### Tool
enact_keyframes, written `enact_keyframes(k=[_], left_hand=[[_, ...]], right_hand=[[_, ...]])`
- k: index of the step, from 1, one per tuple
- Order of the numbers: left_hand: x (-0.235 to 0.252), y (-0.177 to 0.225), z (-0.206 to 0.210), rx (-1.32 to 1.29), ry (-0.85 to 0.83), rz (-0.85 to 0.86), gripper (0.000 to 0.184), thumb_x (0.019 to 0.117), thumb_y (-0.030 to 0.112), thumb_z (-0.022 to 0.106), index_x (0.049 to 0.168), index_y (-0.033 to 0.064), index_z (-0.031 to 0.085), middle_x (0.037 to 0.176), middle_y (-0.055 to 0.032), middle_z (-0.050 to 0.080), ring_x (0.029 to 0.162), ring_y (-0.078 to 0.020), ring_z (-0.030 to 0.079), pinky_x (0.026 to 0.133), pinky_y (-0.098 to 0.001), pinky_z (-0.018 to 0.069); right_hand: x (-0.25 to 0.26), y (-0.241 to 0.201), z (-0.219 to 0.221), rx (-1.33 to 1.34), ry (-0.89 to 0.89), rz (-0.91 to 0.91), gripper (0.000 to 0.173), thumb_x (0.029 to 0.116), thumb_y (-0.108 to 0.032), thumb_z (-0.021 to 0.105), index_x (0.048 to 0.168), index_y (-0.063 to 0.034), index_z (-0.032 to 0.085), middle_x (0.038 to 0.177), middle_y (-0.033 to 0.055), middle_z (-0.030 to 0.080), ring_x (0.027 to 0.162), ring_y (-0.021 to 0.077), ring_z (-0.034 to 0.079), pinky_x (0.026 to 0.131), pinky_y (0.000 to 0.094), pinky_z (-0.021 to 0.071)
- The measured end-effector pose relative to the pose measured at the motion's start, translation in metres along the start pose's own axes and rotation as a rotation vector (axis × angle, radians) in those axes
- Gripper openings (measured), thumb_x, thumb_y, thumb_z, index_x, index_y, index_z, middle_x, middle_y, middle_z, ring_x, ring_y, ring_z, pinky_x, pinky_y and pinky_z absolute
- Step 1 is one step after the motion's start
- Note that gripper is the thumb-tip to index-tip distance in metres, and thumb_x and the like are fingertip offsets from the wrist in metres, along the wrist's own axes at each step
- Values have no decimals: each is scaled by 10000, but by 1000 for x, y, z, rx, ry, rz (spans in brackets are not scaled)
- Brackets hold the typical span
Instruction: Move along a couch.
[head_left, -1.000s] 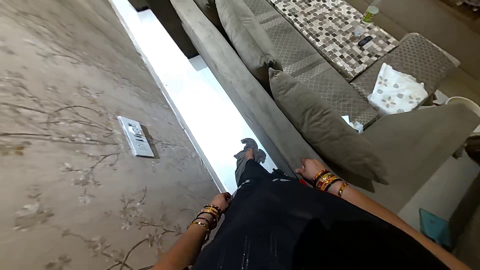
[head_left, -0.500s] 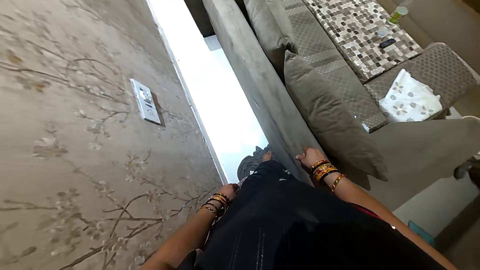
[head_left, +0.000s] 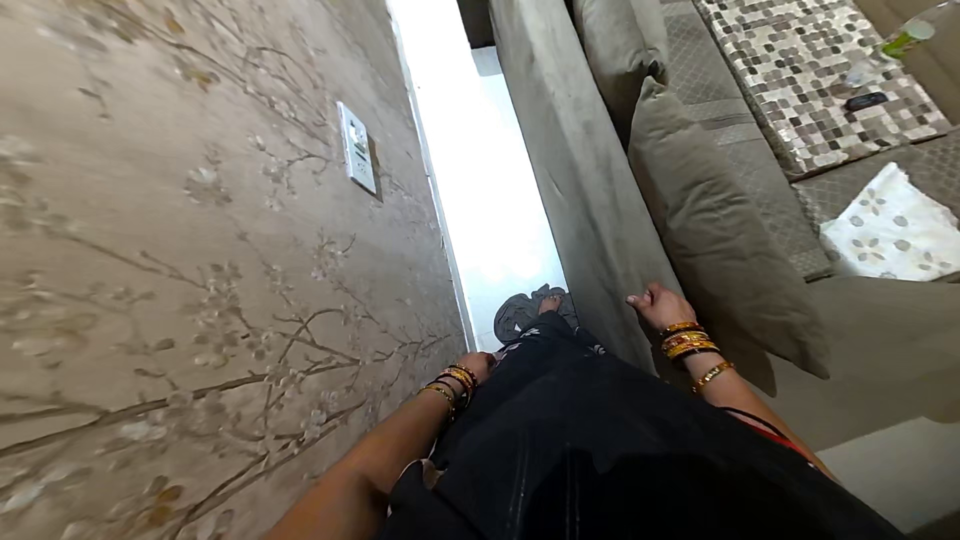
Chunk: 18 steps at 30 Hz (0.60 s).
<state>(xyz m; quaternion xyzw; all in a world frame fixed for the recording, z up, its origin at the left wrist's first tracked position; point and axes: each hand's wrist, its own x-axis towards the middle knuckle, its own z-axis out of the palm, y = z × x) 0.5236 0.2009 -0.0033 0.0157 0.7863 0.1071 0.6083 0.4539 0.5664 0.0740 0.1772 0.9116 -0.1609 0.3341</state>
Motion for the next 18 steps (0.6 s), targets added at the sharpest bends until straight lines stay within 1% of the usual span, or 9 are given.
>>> enact_keyframes(k=[4, 8, 12, 15, 18], left_hand=[[2, -16, 15, -40, 33, 0, 396, 1104, 202, 450, 1425, 9, 580, 1448, -256, 579, 1391, -411, 526, 1173, -580, 374], [-6, -26, 21, -46, 34, -27, 403, 1105, 230, 451, 1421, 21, 586, 1443, -250, 586, 1385, -409, 532, 1167, -588, 380], [-19, -28, 19, -56, 37, -73, 379, 1083, 197, 490, 1371, -19, 609, 1410, -275, 598, 1363, -427, 544, 1147, -602, 395], [-23, -32, 16, -24, 21, -116, 373, 1076, 180, 502, 1365, -33, 603, 1417, -284, 587, 1367, -430, 538, 1141, -599, 402], [-19, -40, 21, -25, 26, -175, 367, 1071, 167, 503, 1359, -38, 603, 1431, -274, 580, 1378, -420, 531, 1142, -598, 403]], right_hand=[[-6, 2, 5, 5, 49, -23, 472, 1033, -464, 596, 1125, -4, 657, 1057, 263, 711, 1049, 446, 685, 883, 632, 508], [-9, 3, 7, 18, 67, -35, 457, 1036, -449, 598, 1118, -3, 655, 1037, 267, 709, 1032, 454, 685, 872, 636, 508], [-5, 6, 8, 27, 75, -54, 452, 1032, -448, 607, 1103, -4, 655, 1020, 265, 707, 1019, 450, 685, 867, 635, 512], [-3, 5, 7, 5, 69, -49, 460, 1032, -452, 604, 1106, -1, 656, 1033, 271, 708, 1030, 456, 685, 872, 635, 513], [0, 3, 5, -27, 33, -31, 474, 1034, -470, 591, 1124, -9, 653, 1070, 268, 708, 1067, 446, 681, 900, 623, 510]])
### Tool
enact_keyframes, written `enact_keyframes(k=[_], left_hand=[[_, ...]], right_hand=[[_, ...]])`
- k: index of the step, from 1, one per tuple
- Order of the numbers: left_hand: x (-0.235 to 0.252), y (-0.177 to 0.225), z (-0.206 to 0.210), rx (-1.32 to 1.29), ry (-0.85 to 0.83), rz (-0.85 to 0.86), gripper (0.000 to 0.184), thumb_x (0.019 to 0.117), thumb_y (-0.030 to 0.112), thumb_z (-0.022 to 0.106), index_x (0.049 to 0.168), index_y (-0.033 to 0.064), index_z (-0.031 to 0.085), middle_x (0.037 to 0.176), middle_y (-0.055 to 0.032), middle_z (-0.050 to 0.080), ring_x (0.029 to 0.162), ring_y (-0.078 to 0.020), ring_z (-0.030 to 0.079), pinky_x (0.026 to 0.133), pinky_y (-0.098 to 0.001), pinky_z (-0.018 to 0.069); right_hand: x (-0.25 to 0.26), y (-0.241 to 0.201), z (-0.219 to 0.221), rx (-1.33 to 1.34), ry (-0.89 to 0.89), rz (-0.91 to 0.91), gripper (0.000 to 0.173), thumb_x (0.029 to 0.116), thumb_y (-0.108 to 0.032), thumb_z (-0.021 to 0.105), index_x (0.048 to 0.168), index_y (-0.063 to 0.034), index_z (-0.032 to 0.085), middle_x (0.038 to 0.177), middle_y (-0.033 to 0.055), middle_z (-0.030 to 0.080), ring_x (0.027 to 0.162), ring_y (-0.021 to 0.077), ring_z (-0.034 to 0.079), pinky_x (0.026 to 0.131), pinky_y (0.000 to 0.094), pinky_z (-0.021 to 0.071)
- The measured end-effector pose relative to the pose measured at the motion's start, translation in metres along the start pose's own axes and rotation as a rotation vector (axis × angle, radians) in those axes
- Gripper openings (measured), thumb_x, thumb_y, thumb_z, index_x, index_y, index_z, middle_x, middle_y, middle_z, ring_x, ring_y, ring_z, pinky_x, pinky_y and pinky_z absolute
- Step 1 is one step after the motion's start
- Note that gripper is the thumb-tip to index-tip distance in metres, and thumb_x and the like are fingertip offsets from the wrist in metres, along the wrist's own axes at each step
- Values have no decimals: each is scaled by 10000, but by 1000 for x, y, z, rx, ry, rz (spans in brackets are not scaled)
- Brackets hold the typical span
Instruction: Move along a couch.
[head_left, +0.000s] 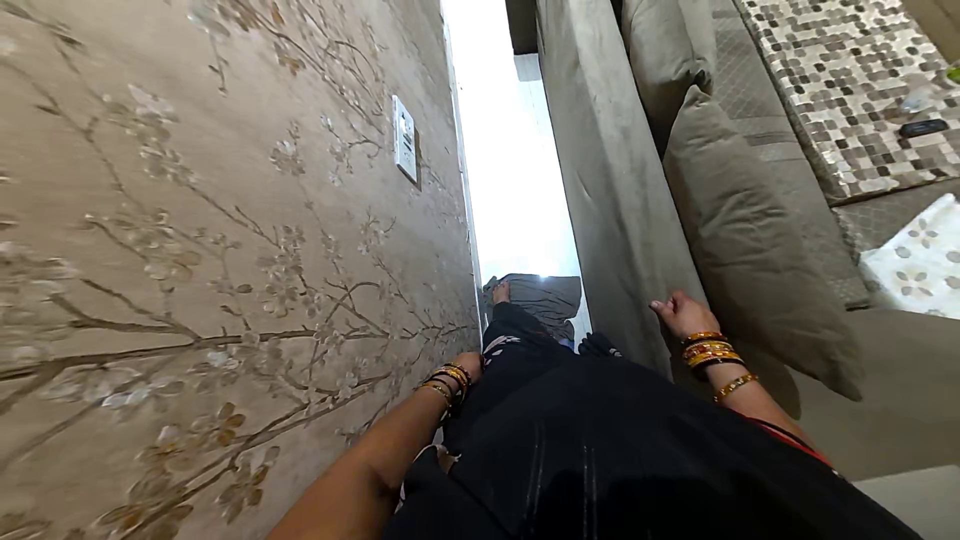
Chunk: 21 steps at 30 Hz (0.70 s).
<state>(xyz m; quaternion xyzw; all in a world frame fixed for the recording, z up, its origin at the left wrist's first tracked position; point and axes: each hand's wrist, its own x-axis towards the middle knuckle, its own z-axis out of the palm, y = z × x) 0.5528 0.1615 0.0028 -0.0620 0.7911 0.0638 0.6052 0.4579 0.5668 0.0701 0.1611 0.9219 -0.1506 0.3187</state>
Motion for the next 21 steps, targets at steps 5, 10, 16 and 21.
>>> enact_keyframes(k=[5, 10, 16, 21], left_hand=[[3, -13, 2, -28, 18, -16, 370, 1063, 148, 513, 1369, -45, 592, 1442, -277, 570, 1385, -422, 524, 1142, -608, 397], [-12, -12, 2, -19, 21, -34, 373, 1077, 160, 488, 1375, -42, 587, 1439, -283, 570, 1385, -431, 522, 1137, -609, 401], [-16, -11, 1, -65, 25, -2, 385, 1076, 143, 479, 1410, -26, 569, 1455, -278, 561, 1391, -430, 516, 1150, -598, 391], [-16, -2, 5, -68, 9, 23, 414, 1068, 120, 496, 1455, -25, 527, 1483, -287, 532, 1406, -447, 497, 1156, -615, 380]], right_hand=[[-1, -5, -6, -14, -18, 7, 474, 1031, -462, 601, 1117, -1, 665, 1090, 268, 703, 1093, 436, 669, 929, 618, 496], [-3, -5, -8, 13, -8, -14, 461, 1021, -437, 633, 1109, 13, 678, 1102, 280, 698, 1100, 446, 664, 936, 626, 492], [-9, -5, -5, 13, 14, -17, 458, 1031, -437, 614, 1117, 9, 668, 1080, 280, 703, 1079, 453, 672, 913, 633, 498], [-10, -6, -6, 0, 20, -15, 453, 1032, -433, 614, 1109, 10, 670, 1070, 281, 704, 1071, 454, 674, 902, 626, 504]])
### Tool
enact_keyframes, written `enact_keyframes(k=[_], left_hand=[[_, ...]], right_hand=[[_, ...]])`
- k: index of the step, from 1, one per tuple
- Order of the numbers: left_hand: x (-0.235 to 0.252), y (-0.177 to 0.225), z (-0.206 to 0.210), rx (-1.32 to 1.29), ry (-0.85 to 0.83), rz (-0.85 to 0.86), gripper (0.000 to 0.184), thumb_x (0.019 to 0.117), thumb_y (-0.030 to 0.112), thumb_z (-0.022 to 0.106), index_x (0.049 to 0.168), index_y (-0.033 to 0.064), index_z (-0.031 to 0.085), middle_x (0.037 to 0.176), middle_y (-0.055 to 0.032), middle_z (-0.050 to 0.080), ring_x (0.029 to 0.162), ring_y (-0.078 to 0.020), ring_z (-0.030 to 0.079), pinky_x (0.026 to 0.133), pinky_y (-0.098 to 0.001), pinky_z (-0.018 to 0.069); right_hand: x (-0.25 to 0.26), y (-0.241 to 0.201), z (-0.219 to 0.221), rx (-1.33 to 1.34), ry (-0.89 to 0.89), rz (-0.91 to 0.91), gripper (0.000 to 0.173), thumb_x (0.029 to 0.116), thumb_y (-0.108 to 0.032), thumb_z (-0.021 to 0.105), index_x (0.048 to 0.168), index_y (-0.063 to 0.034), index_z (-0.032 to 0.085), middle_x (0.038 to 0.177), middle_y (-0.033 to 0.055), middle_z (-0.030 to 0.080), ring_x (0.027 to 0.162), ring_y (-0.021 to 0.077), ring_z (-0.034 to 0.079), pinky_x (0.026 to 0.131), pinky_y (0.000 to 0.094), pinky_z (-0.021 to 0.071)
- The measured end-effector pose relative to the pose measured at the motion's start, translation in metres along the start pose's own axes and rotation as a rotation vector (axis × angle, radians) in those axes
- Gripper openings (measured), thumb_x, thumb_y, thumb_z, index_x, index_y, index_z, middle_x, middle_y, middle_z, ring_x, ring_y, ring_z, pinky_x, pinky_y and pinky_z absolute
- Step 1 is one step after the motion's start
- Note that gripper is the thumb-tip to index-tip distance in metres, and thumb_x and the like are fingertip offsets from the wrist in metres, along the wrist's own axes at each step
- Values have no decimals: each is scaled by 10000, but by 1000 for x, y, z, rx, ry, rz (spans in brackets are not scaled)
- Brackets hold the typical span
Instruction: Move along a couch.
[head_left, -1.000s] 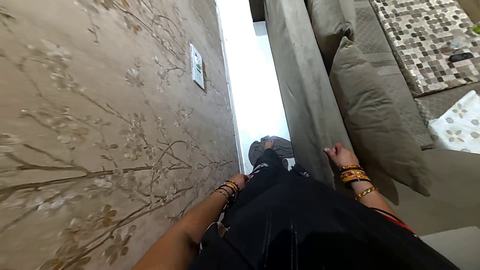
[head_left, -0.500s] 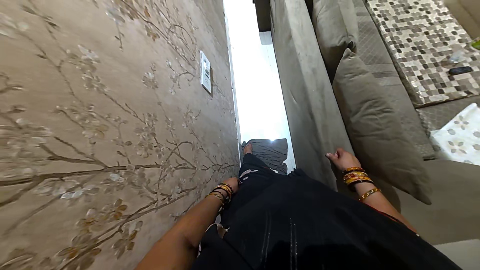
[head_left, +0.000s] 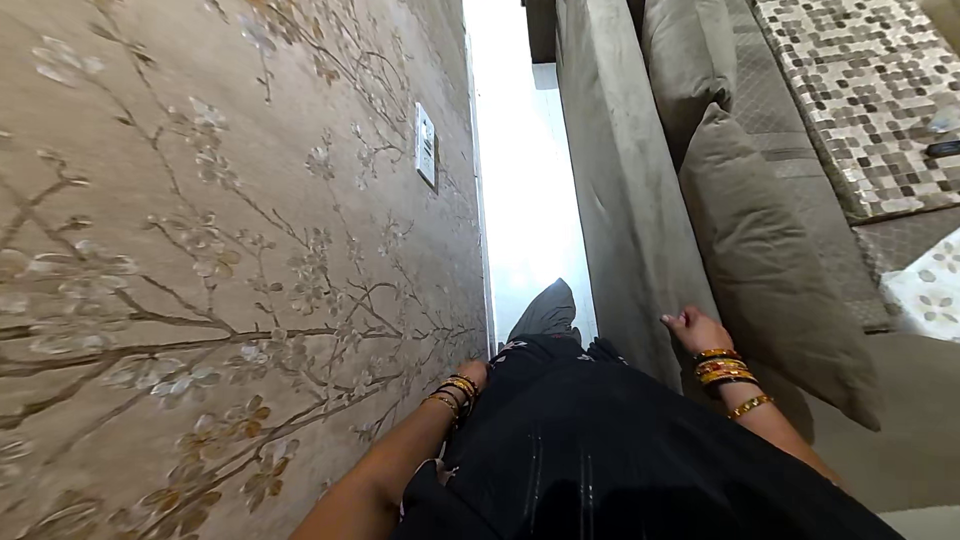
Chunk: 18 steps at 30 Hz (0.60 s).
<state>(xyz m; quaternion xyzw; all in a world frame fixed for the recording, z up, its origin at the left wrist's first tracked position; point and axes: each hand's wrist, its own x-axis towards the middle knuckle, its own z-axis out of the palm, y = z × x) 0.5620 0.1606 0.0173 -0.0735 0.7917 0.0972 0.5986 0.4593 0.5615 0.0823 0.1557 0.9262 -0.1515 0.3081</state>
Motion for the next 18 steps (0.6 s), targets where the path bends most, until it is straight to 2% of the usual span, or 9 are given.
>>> enact_keyframes(k=[6, 11, 16, 18], left_hand=[[4, -3, 0, -103, 16, -21, 425, 1070, 98, 476, 1481, -7, 507, 1508, -270, 516, 1429, -421, 480, 1179, -580, 366], [8, -10, -2, -196, 64, -40, 412, 1096, 148, 450, 1472, -6, 518, 1501, -264, 525, 1428, -400, 487, 1191, -555, 355], [14, -7, -14, -141, 69, -35, 389, 1089, 154, 464, 1412, -39, 566, 1469, -281, 547, 1411, -419, 499, 1180, -566, 365], [19, -6, -19, -102, 62, -29, 391, 1089, 168, 468, 1405, -39, 571, 1461, -278, 556, 1407, -412, 505, 1175, -561, 374]], right_hand=[[14, 3, -6, -57, -77, -7, 461, 1028, -438, 619, 1086, 16, 670, 1102, 265, 701, 1100, 425, 666, 945, 608, 488], [22, 6, -8, -78, -100, -21, 461, 1017, -438, 639, 1050, 21, 675, 1079, 263, 700, 1083, 423, 665, 935, 607, 483], [24, 7, -6, -66, -71, -43, 451, 1010, -433, 652, 999, 16, 686, 1017, 257, 705, 1023, 420, 676, 881, 610, 494], [25, 6, -7, -79, -98, -22, 460, 1016, -453, 634, 1036, 4, 685, 1057, 246, 704, 1059, 404, 671, 912, 595, 492]])
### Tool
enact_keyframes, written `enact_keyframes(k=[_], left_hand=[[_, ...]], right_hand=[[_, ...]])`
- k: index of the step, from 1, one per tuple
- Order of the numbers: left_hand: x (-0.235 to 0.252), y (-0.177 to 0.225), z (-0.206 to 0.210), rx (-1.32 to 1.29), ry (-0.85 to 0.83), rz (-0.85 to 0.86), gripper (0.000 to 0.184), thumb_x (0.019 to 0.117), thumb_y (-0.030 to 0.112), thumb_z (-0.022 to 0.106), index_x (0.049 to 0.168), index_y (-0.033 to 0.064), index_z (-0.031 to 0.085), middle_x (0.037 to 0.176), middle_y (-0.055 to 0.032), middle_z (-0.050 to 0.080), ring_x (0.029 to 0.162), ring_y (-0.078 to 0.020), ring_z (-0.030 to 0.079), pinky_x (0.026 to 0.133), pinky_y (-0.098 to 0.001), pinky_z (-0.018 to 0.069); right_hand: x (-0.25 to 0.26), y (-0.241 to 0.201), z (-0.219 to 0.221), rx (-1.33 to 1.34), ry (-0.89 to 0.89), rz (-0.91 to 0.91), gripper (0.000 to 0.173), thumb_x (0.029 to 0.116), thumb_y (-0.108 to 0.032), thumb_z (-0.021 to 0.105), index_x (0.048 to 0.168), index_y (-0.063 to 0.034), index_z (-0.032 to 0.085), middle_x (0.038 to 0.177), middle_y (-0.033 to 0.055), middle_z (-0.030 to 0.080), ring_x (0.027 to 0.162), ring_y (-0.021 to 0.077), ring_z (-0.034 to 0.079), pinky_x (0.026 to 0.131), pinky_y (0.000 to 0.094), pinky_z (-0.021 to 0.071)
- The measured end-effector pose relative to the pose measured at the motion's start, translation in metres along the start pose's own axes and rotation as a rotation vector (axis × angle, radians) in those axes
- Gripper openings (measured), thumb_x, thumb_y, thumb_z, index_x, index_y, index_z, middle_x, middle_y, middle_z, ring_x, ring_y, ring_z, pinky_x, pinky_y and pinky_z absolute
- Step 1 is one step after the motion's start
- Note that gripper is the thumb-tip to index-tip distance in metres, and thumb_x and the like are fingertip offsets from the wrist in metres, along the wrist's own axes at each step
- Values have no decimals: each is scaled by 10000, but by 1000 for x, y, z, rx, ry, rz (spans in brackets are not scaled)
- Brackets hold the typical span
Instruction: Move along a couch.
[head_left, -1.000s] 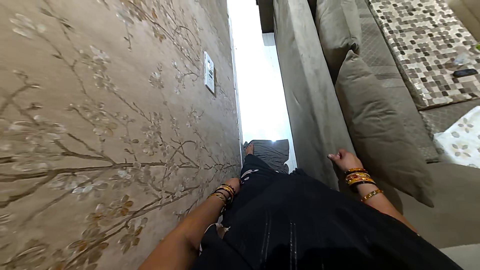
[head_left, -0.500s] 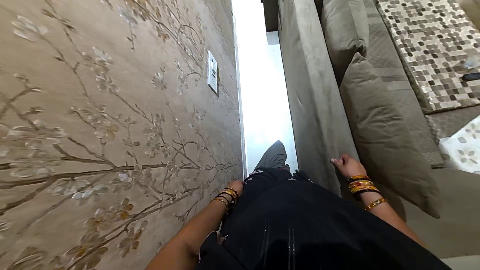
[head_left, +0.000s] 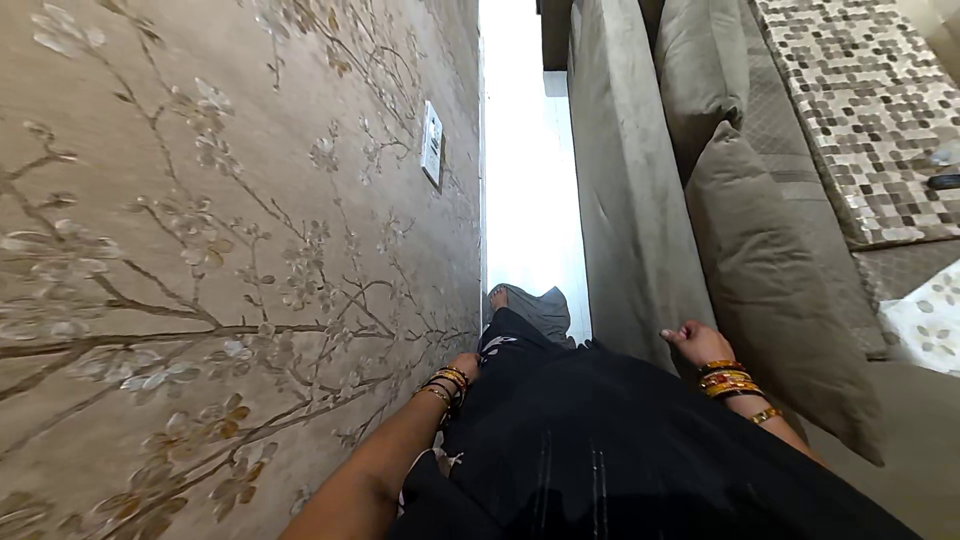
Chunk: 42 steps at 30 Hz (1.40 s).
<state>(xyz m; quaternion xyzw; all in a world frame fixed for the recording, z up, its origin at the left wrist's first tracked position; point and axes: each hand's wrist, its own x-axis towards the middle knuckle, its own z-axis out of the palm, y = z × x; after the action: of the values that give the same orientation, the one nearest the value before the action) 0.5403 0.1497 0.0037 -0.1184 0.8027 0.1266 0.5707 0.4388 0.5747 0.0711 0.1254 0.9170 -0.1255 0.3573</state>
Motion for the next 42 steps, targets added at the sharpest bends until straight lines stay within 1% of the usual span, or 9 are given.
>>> enact_keyframes(k=[5, 9, 15, 20, 25, 28, 35, 39, 42], left_hand=[[8, 10, -12, 91, -4, -19, 377, 1076, 143, 494, 1386, -54, 577, 1454, -287, 556, 1405, -422, 503, 1161, -581, 385], [4, 16, -5, 148, -17, -20, 359, 1070, 114, 488, 1367, -60, 592, 1452, -284, 561, 1391, -438, 514, 1143, -605, 401], [-3, 6, 5, 91, -48, -33, 376, 1082, 176, 478, 1379, -23, 594, 1434, -278, 576, 1380, -423, 528, 1140, -596, 405], [-2, 3, 23, 95, -141, -16, 406, 1057, 91, 487, 1442, -25, 539, 1477, -289, 535, 1410, -438, 494, 1159, -598, 386], [7, -12, 42, 178, -219, 20, 401, 1066, 155, 515, 1418, -32, 562, 1457, -283, 559, 1391, -433, 519, 1149, -605, 397], [12, -21, 44, 194, -225, 7, 400, 1059, 166, 533, 1407, -26, 572, 1448, -276, 569, 1383, -423, 529, 1145, -594, 406], [8, -27, 35, 27, -108, -6, 416, 1069, 168, 509, 1459, 27, 553, 1479, -257, 553, 1411, -400, 509, 1180, -570, 375], [8, -13, 16, 59, -110, 40, 399, 1090, 177, 474, 1451, 32, 562, 1479, -250, 556, 1416, -392, 506, 1188, -559, 365], [13, 1, -3, 115, -123, 70, 393, 1081, 177, 495, 1441, 41, 574, 1466, -240, 571, 1399, -386, 524, 1179, -560, 377]], right_hand=[[-1, -2, 1, 25, 3, 42, 451, 1009, -448, 648, 1057, -2, 693, 1097, 240, 708, 1104, 403, 663, 944, 593, 484], [-12, -5, 4, 66, 60, 51, 436, 1006, -433, 659, 1031, 1, 688, 1051, 258, 706, 1068, 427, 669, 903, 608, 492], [-17, -11, 5, 59, 38, 96, 443, 1030, -440, 614, 1111, -9, 672, 1088, 261, 707, 1090, 433, 671, 927, 615, 495], [-13, -10, 6, 58, 36, 104, 446, 1022, -449, 625, 1079, -10, 675, 1053, 256, 708, 1056, 429, 677, 911, 615, 498], [-15, -14, 5, 90, 38, 124, 438, 1020, -433, 634, 1051, 3, 668, 1032, 266, 705, 1034, 445, 678, 884, 633, 497], [-15, -16, 6, 80, 22, 132, 444, 1031, -440, 611, 1098, -4, 665, 1053, 264, 707, 1053, 446, 678, 896, 630, 500], [-9, -14, 6, 114, 4, 102, 417, 1035, -405, 613, 1146, -5, 650, 1068, 264, 704, 1061, 442, 677, 899, 634, 501], [-7, -18, 7, 125, -6, 108, 419, 1046, -400, 594, 1181, -6, 639, 1097, 266, 701, 1087, 440, 674, 916, 628, 502], [-7, -16, 10, 165, 13, 96, 413, 1042, -392, 604, 1169, -1, 639, 1055, 265, 705, 1050, 446, 681, 896, 632, 507]])
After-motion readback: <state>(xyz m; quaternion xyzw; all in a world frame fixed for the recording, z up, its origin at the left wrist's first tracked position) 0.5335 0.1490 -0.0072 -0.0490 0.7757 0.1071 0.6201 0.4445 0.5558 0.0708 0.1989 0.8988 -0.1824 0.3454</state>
